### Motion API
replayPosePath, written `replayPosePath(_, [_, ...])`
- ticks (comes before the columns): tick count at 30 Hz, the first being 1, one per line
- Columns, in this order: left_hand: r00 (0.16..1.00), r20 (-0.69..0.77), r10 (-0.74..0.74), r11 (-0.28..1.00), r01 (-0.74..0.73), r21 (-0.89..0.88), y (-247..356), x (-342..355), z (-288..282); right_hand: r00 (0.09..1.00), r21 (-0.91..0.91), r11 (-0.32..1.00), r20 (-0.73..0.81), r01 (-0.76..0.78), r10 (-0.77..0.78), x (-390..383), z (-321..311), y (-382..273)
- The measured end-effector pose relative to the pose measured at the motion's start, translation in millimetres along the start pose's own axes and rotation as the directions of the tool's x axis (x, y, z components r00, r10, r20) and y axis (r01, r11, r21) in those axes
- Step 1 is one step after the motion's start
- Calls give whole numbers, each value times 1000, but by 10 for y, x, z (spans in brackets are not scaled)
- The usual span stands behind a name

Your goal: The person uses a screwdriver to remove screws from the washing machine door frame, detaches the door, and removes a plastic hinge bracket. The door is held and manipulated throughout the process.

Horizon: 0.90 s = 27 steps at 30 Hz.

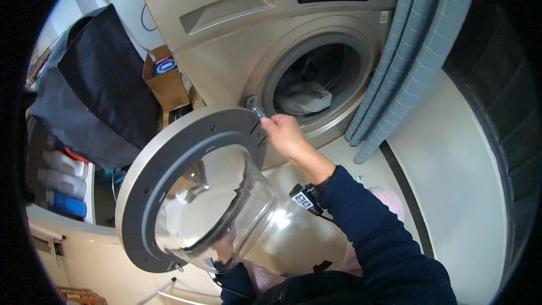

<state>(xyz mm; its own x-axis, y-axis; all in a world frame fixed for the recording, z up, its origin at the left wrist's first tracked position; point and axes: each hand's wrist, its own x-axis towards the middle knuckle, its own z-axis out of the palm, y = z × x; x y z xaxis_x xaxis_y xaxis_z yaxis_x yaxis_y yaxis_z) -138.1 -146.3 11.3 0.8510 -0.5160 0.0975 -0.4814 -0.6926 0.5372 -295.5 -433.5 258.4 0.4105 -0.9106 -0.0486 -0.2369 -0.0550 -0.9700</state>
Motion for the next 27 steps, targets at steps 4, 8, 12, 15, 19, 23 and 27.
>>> replayPosePath(4, [998, -46, -53, 757, 10, -653, -217, -43, 232, 835, 641, 555, 511, -530, 206, 24, -76, 197])
replayPosePath(8, [932, -243, 269, 789, -358, -499, -427, 144, 290, 713, 711, 46, 700, -701, 39, 5, -38, 250])
replayPosePath(12, [779, 621, -89, -774, 338, -535, -417, 265, 137, 743, 716, 215, 603, -664, 290, 26, -42, 115])
replayPosePath(15, [724, 665, -186, -819, 260, -512, -345, 363, 72, 885, 549, 704, 378, -450, 271, 16, 18, 20])
replayPosePath(19, [859, 509, -66, -656, 347, -670, -432, 436, 199, 986, -41, 994, -135, -103, 97, 21, 146, -10])
replayPosePath(23, [944, 329, 28, -187, 328, -926, -693, 444, 378, 996, 10, 999, -73, -52, 53, 19, 166, 12])
replayPosePath(27, [955, 73, 287, 813, -203, -545, -737, 510, 318, 957, 343, 893, 107, -290, 269, -7, 126, -15])
